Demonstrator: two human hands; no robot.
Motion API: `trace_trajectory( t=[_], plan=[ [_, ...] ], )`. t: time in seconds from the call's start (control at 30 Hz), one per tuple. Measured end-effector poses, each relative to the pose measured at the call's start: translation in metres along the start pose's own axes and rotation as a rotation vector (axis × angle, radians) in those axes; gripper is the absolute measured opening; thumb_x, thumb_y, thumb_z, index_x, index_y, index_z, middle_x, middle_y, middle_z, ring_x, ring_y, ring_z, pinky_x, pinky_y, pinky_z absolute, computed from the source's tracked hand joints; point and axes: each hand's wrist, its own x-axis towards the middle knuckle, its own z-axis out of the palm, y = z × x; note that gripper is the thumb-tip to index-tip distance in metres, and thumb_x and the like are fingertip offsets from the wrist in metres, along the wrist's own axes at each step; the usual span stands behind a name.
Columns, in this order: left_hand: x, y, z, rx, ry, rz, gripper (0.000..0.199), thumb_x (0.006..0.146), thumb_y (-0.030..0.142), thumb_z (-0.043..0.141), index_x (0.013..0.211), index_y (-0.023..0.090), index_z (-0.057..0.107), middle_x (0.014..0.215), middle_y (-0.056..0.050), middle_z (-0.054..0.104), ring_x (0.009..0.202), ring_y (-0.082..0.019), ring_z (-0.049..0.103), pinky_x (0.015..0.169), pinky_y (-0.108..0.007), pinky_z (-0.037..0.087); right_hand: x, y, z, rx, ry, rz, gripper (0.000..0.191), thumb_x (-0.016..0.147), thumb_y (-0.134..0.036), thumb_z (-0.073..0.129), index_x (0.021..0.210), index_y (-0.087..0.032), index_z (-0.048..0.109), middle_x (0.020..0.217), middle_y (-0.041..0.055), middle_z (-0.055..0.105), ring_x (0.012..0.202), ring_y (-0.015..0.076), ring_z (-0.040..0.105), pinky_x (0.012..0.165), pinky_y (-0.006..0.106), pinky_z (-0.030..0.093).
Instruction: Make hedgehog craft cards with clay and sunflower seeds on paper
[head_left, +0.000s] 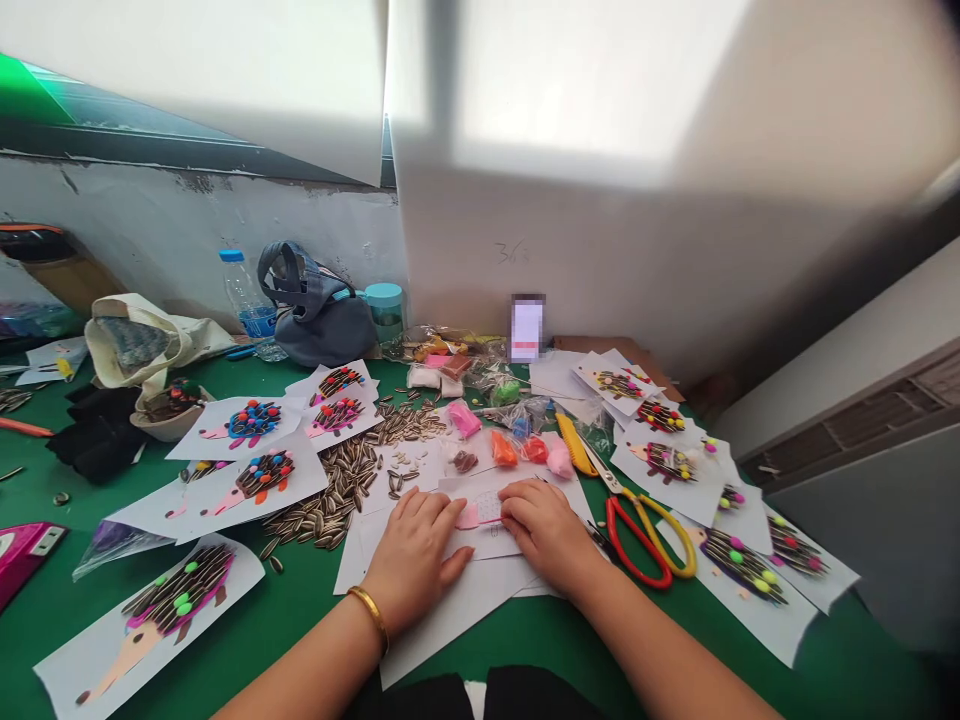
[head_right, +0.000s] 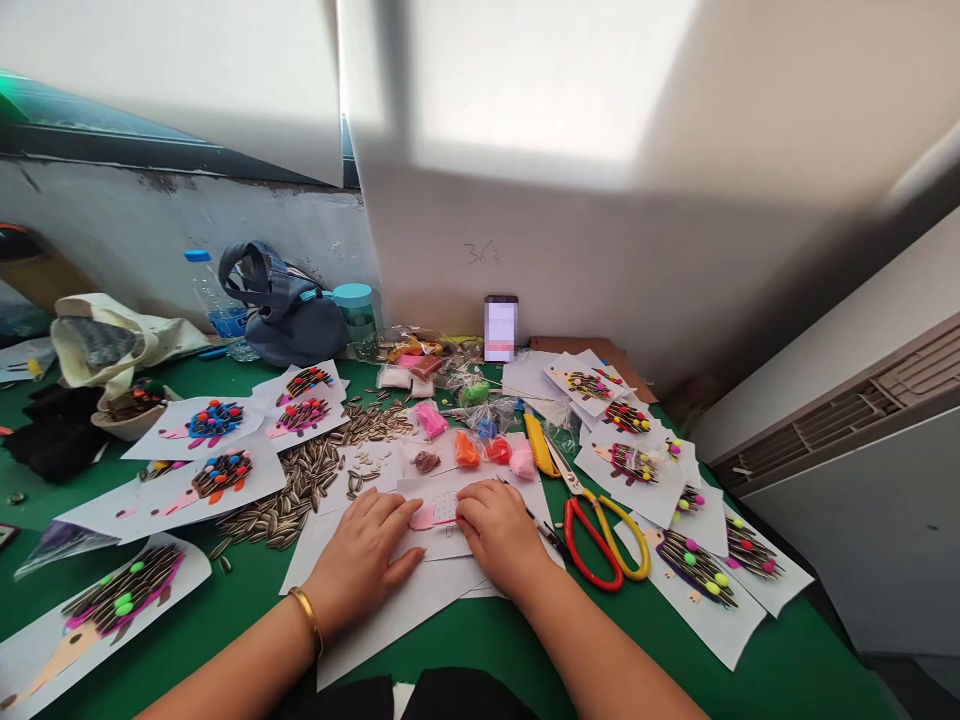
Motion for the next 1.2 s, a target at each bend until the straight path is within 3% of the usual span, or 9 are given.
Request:
trace_trajectory(
  t=[0.1,0.23,0.33,0.43,0.53,0.77,1.1,1.2],
  plan=[
    [0.0,-0.005,0.001,-0.055,0.02,-0.003,0.049,0.081,0.035,0.069,0.126,0.022,0.054,0.114,-0.007,0.064,0.108,-0.027,0.056,0.109,-0.052,0.032,-0.001,-0.003,-0.001,-0.085,0.033,-0.046,0.016,0.088,-0.011,0.06,0.093,-0.025,0.066,0.092,0.0013,0.07,0.093,0.0199,0.055,0.089,0.037,0.033],
    [0.0,-0.014,-0.001,-0.135,-0.024,-0.02,0.065,0.073,0.034,0.078,0.13,0.024,0.05,0.118,-0.007,0.064,0.111,-0.028,0.056,0.1,-0.048,0.04,-0.001,-0.011,-0.001,-0.153,0.039,-0.125,0.023,0.087,-0.013,0.063,0.103,-0.03,0.067,0.084,-0.0009,0.068,0.087,0.0189,0.051,0.089,0.039,0.028],
    [0.0,-0.018,-0.003,-0.184,-0.061,-0.029,0.074,0.069,0.031,0.081,0.134,0.026,0.045,0.12,-0.006,0.063,0.113,-0.028,0.055,0.099,-0.047,0.041,0.002,-0.019,0.004,-0.194,0.029,-0.138,0.008,0.089,-0.02,0.062,0.088,-0.026,0.067,0.076,-0.0007,0.065,0.083,0.018,0.049,0.089,0.04,0.026],
    [0.001,-0.018,-0.005,-0.193,-0.071,-0.046,0.076,0.068,0.03,0.082,0.134,0.027,0.046,0.119,-0.005,0.064,0.113,-0.028,0.055,0.098,-0.047,0.041,0.006,-0.026,0.011,-0.262,0.031,-0.156,0.017,0.09,-0.023,0.06,0.073,-0.021,0.061,0.069,-0.0005,0.062,0.078,0.0173,0.047,0.087,0.04,0.025],
    [0.001,-0.016,-0.006,-0.202,-0.064,-0.054,0.071,0.066,0.029,0.083,0.129,0.026,0.05,0.118,-0.006,0.064,0.112,-0.029,0.055,0.097,-0.046,0.041,0.011,-0.031,0.016,-0.319,0.037,-0.172,0.019,0.088,-0.022,0.06,0.069,-0.02,0.058,0.067,0.0,0.061,0.076,0.0172,0.046,0.084,0.04,0.025],
    [-0.002,-0.018,-0.009,-0.217,-0.062,-0.011,0.04,0.07,0.03,0.081,0.106,0.024,0.065,0.111,-0.004,0.066,0.103,-0.026,0.058,0.091,-0.044,0.044,0.017,-0.038,0.018,-0.332,0.028,-0.15,0.015,0.083,-0.02,0.062,0.068,-0.019,0.058,0.065,0.0007,0.06,0.073,0.0168,0.046,0.082,0.039,0.024],
    [-0.003,-0.021,-0.012,-0.188,-0.035,0.051,0.028,0.076,0.028,0.076,0.103,0.026,0.07,0.108,-0.004,0.068,0.101,-0.025,0.061,0.092,-0.044,0.044,0.019,-0.036,0.019,-0.28,0.032,-0.121,0.017,0.083,-0.02,0.061,0.066,-0.02,0.058,0.064,0.0008,0.061,0.073,0.0166,0.048,0.082,0.038,0.025],
    [-0.004,-0.022,-0.013,-0.189,-0.025,0.07,0.032,0.078,0.028,0.074,0.11,0.027,0.068,0.111,-0.004,0.068,0.102,-0.025,0.06,0.093,-0.044,0.045,0.015,-0.029,0.013,-0.237,0.049,-0.07,0.015,0.082,-0.018,0.062,0.067,-0.02,0.06,0.064,0.0004,0.061,0.073,0.0166,0.049,0.083,0.037,0.026]
  ],
)
